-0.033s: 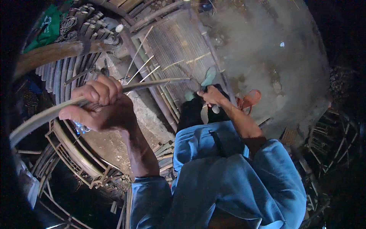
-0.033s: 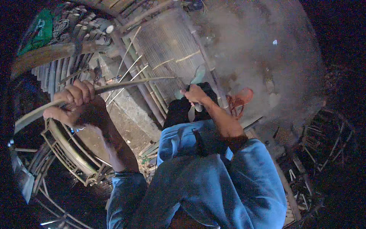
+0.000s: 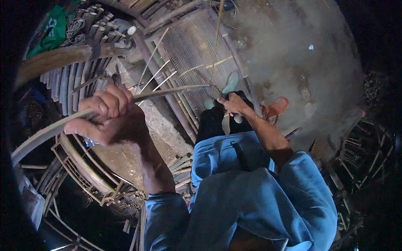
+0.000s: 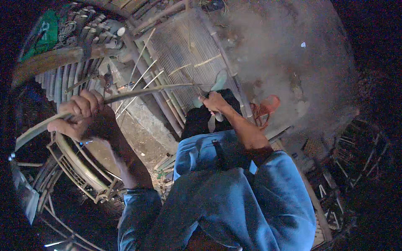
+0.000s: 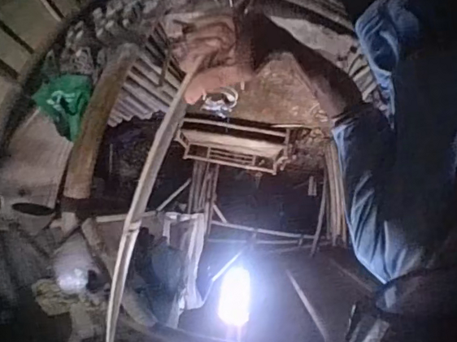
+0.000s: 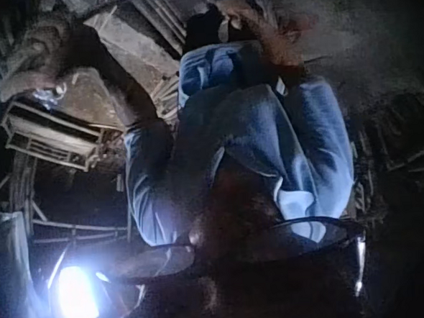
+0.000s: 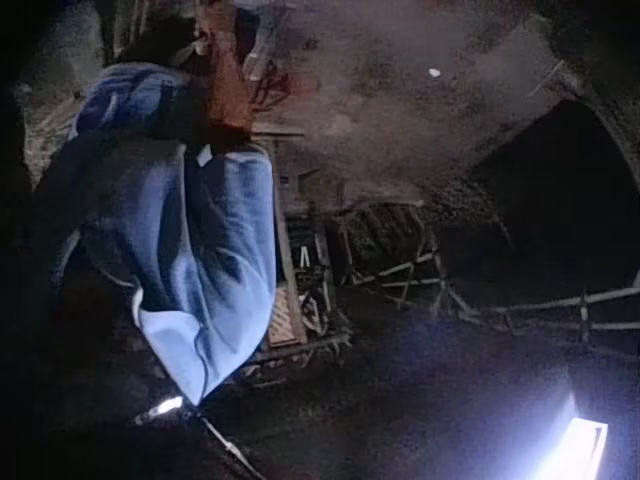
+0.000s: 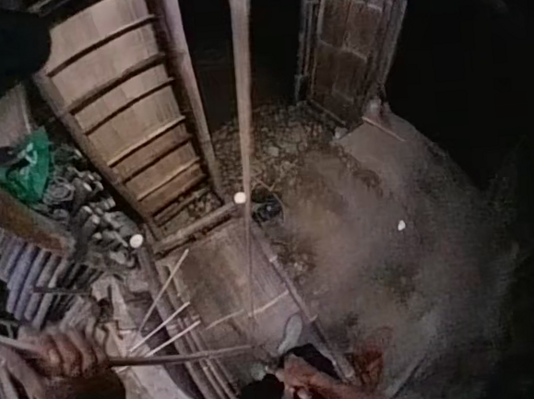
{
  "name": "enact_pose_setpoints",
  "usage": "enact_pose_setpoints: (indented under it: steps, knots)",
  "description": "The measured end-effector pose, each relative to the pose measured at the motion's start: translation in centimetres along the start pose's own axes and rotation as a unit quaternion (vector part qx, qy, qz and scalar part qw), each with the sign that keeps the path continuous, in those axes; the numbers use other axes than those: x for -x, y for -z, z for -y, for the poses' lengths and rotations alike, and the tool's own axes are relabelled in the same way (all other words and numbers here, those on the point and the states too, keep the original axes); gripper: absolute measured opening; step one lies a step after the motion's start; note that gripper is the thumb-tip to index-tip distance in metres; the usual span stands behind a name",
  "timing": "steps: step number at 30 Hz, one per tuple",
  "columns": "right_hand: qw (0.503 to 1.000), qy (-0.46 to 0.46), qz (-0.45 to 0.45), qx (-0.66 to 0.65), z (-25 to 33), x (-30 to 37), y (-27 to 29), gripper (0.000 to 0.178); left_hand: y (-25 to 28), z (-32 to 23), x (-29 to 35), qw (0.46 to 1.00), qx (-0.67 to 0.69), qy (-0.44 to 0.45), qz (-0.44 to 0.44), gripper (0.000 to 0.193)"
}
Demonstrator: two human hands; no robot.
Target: The person uses a knife to shave and smooth thin bamboo strips, pulling the blade along the length of the material and periodically checking the texture by hand.
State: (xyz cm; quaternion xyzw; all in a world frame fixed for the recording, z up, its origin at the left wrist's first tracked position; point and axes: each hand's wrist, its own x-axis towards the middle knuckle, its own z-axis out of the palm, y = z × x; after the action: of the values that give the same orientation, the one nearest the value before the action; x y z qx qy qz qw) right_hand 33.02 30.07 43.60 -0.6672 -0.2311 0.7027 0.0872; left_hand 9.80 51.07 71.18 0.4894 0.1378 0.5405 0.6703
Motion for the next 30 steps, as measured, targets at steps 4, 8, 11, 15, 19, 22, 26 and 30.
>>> enact_pose_setpoints:
  steps: [4,8,11,15,19,22,26,30]
  knots:
    - [0.931,0.164,-0.202,0.257,-0.6,1.9,-2.0,0.068,-1.5,-2.4,-0.7,0.997,-0.003,-0.051,0.061,0.074]
    - [0.952,0.1,-0.162,0.24,0.6,2.2,-1.2,0.069,-3.7,-2.5,0.3,0.997,-0.039,-0.065,0.004,0.072]
    - [0.947,0.134,-0.214,0.2,1.8,2.8,-1.2,0.064,-3.9,-2.1,0.6,0.998,-0.034,-0.048,0.034,0.071]
    - [0.939,0.217,-0.21,0.167,6.2,7.7,-2.4,0.053,-5.7,-1.7,1.8,0.996,-0.055,-0.049,0.052,0.069]
    - [0.907,0.32,-0.223,0.16,8.6,13.6,-2.7,0.048,-7.1,-1.3,2.4,0.996,-0.062,-0.048,0.043,0.067]
    - [0.906,0.37,-0.155,0.131,10.4,18.9,-1.7,0.05,-8.8,-0.3,1.9,0.994,-0.067,-0.073,0.043,0.065]
    - [0.863,0.482,-0.122,0.091,11.9,22.4,-1.2,0.055,-10.1,-0.9,2.3,0.992,-0.097,-0.075,0.025,0.066]
    - [0.877,0.455,-0.138,0.066,10.1,19.3,-0.4,0.056,-10.3,0.6,1.6,0.994,-0.075,-0.07,0.036,0.067]
